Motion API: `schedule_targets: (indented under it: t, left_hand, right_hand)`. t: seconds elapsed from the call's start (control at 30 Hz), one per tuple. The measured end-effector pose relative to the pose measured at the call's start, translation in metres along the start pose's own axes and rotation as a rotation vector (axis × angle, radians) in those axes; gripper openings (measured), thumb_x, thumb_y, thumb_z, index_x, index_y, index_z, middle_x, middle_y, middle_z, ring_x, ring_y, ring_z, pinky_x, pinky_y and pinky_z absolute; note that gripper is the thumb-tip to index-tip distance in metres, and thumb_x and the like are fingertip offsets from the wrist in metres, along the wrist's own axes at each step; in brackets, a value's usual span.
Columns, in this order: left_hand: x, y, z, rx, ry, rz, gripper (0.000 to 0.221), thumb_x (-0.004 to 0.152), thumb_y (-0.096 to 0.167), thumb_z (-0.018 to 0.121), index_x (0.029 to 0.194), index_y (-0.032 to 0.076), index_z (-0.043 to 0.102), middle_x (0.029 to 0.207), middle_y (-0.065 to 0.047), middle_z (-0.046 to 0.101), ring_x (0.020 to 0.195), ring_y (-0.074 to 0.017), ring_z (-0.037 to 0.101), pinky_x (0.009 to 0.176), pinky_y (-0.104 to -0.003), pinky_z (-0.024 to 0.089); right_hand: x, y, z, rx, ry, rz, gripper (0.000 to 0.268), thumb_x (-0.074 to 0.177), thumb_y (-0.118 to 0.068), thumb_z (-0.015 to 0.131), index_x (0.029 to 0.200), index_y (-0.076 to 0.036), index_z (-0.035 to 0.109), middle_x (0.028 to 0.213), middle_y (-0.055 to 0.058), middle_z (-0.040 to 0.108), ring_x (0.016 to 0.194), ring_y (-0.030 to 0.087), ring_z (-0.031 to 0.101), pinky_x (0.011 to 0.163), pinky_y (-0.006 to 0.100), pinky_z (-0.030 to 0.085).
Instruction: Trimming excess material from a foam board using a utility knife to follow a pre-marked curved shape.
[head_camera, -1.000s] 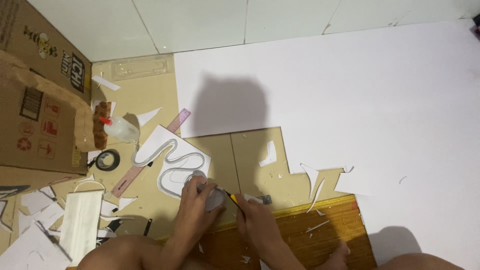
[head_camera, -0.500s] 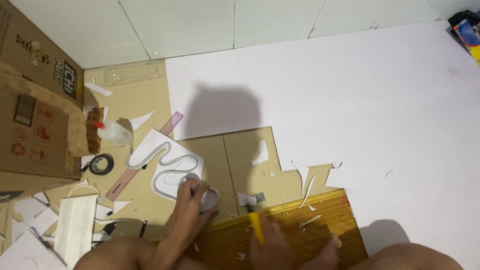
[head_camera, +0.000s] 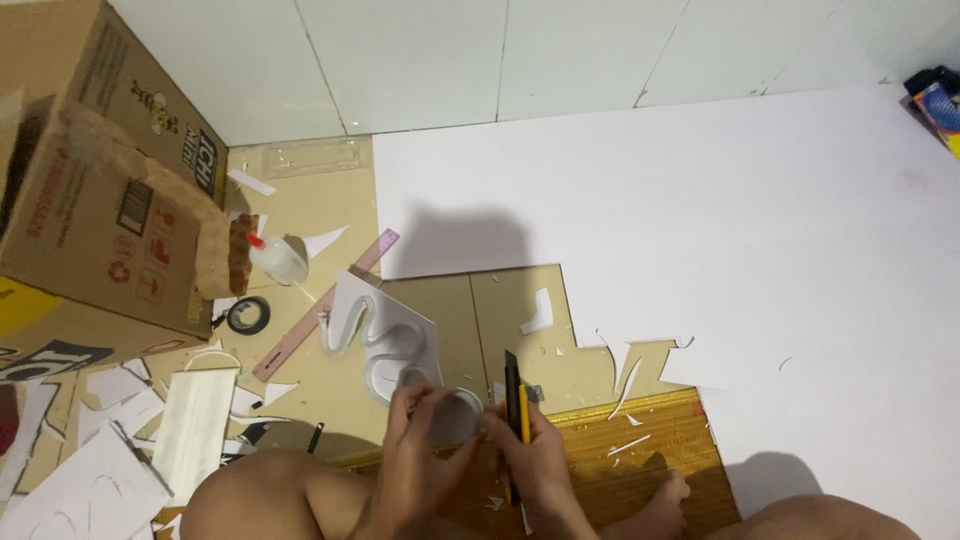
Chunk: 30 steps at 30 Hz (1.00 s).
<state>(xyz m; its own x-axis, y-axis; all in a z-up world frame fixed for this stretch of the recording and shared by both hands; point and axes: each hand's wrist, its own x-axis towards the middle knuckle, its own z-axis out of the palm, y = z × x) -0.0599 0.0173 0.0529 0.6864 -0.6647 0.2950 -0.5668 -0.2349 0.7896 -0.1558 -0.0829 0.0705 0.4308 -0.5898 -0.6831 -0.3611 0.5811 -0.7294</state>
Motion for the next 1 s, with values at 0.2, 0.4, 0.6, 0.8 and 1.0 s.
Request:
schedule_targets:
  t: [0.2, 0.4, 0.6, 0.8, 1.0]
  left_hand:
    - [-0.009, -0.002, 0.009, -0.077, 0.068, -0.036, 0.054, 0.057, 0.01, 0.082, 0.106, 0.009, 0.061, 0.108, -0.007, 0.05, 0.092, -0.0212, 0.06, 0.073, -0.03, 0.054]
    - [-0.018, -0.03, 0.013, -0.321, 0.253, -0.565, 0.069, 0.062, -0.002, 0.067, 0.126, 0.006, 0.044, 0.119, -0.012, 0.054, 0.099, -0.0231, 0.059, 0.072, -0.035, 0.052]
    - [0.013, -0.043, 0.0, -1.343, 0.3, -1.3, 0.042, 0.088, 0.012, 0.041, 0.128, 0.0, 0.038, 0.124, -0.02, 0.04, 0.119, -0.032, 0.038, 0.108, -0.043, 0.028]
    - [0.01, -0.039, 0.0, -1.259, 0.145, -1.027, 0.037, 0.09, 0.003, 0.044, 0.127, 0.003, 0.046, 0.106, -0.016, 0.047, 0.089, -0.0249, 0.046, 0.085, -0.041, 0.041]
    - [0.001, -0.036, 0.004, -1.119, 0.098, -0.927, 0.03, 0.087, -0.006, 0.046, 0.117, -0.007, 0.045, 0.105, -0.021, 0.052, 0.091, -0.0314, 0.055, 0.086, -0.042, 0.05]
  right_hand:
    - [-0.01, -0.004, 0.008, 0.126, 0.07, -0.139, 0.01, 0.079, 0.002, 0.068, 0.085, 0.002, 0.06, 0.066, 0.011, 0.055, 0.049, 0.016, 0.047, 0.045, 0.028, 0.036]
    - [0.012, 0.016, -0.002, 0.042, 0.173, -0.327, 0.015, 0.082, -0.005, 0.067, 0.084, -0.004, 0.052, 0.053, 0.007, 0.049, 0.041, 0.015, 0.044, 0.039, 0.028, 0.036]
    - [0.032, 0.029, -0.018, -0.044, 0.189, -0.258, 0.009, 0.086, -0.009, 0.061, 0.09, -0.004, 0.054, 0.061, 0.007, 0.048, 0.043, 0.015, 0.042, 0.035, 0.027, 0.034]
    - [0.028, 0.015, -0.039, 0.099, 0.178, -0.301, 0.012, 0.086, -0.01, 0.059, 0.095, -0.005, 0.052, 0.053, 0.008, 0.048, 0.034, 0.016, 0.039, 0.026, 0.028, 0.028]
    - [0.01, -0.008, -0.048, 0.196, 0.218, -0.312, 0.018, 0.082, -0.006, 0.064, 0.097, -0.001, 0.055, 0.059, 0.009, 0.05, 0.047, 0.015, 0.046, 0.042, 0.028, 0.035]
